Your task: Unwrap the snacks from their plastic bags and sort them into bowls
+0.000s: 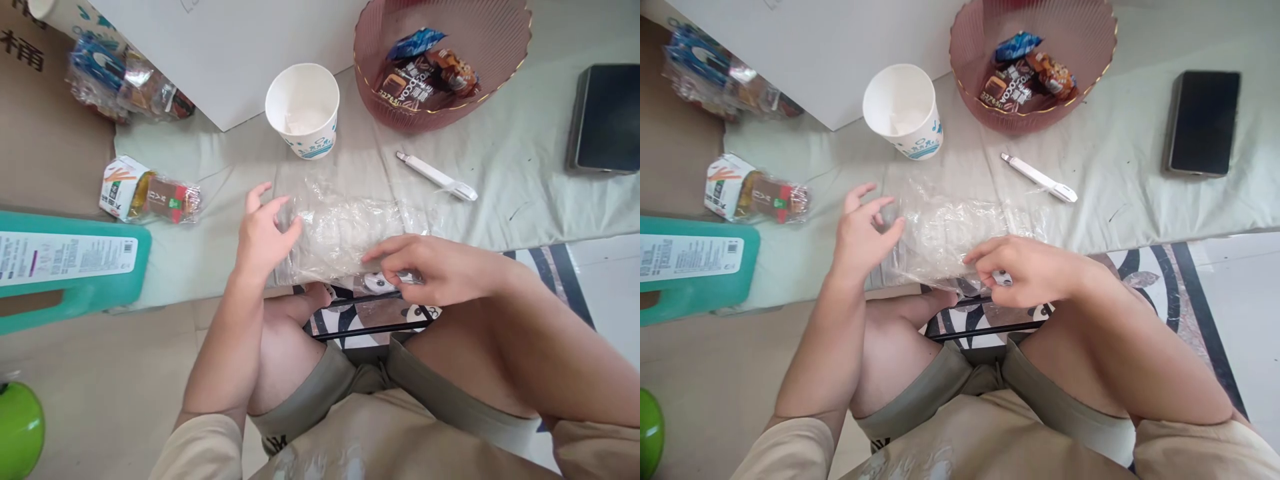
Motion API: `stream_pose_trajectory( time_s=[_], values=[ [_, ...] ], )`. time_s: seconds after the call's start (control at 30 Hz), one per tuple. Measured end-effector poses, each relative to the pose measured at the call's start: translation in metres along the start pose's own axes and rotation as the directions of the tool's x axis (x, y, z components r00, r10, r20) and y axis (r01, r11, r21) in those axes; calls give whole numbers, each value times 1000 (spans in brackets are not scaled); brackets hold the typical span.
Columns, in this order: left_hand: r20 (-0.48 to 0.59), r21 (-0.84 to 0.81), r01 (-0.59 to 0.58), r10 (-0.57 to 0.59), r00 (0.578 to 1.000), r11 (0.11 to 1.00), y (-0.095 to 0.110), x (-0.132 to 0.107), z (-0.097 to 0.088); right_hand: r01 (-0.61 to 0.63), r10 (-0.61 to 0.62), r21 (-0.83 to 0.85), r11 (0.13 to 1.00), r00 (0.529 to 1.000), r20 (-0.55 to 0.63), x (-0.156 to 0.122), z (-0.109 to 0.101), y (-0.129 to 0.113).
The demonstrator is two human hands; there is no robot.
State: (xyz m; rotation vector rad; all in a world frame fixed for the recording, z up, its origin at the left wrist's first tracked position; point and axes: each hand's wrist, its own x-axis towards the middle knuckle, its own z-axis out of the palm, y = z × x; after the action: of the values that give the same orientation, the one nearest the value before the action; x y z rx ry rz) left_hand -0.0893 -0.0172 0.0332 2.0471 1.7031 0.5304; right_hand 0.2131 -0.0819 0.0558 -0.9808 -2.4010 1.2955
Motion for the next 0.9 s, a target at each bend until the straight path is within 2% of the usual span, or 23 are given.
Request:
stream_pose_trajectory(
  time_s=[0.07,0.13,0.17,0.2,0.23,0.3,0.33,0.43,0.5,0.57,0.63,0.73,0.8,0.9],
  values=[
    [113,-114,-174,187,976,978,3,-6,-10,-6,3,101,995,999,32,0,-5,2],
    [309,-259,-301,374,874,918,7,-13,-17,11,-15,197,980,1000,19,0,-13,6],
    [387,-287,-313,409,827,905,9,-15,-19,25,-23,229,973,1000,-12,0,-16,9],
    [446,-291,-301,407,797,908,11,-17,-20,35,-24,255,966,999,-47,0,-19,11],
    [486,-280,-270,379,788,921,11,-17,-21,33,-10,277,960,996,-83,0,-22,14],
    [516,-310,-213,352,781,927,12,-16,-21,2,57,337,942,984,-167,-1,-24,18],
    [510,-361,-206,377,773,910,12,-15,-22,-17,104,380,925,972,-209,-1,-25,20],
    [460,-446,-289,493,738,847,18,-18,-22,-42,247,542,839,917,-312,1,-22,28],
    [432,-365,-359,498,752,859,24,-24,-17,-33,318,620,784,879,-355,5,-19,33],
    [351,-279,-387,468,811,879,30,-30,-8,-16,365,667,745,847,-387,9,-18,38],
    [213,-293,-339,407,888,894,33,-31,1,15,393,705,709,822,-413,13,-18,42],
    [92,-460,-86,144,985,884,28,-23,8,58,397,749,661,819,-414,14,-20,45],
    [80,-571,110,-79,994,814,22,-14,7,81,355,741,666,840,-410,10,-21,46],
    [84,-661,280,-301,950,696,15,-1,3,132,261,670,730,852,-453,2,-19,48]
  ],
)
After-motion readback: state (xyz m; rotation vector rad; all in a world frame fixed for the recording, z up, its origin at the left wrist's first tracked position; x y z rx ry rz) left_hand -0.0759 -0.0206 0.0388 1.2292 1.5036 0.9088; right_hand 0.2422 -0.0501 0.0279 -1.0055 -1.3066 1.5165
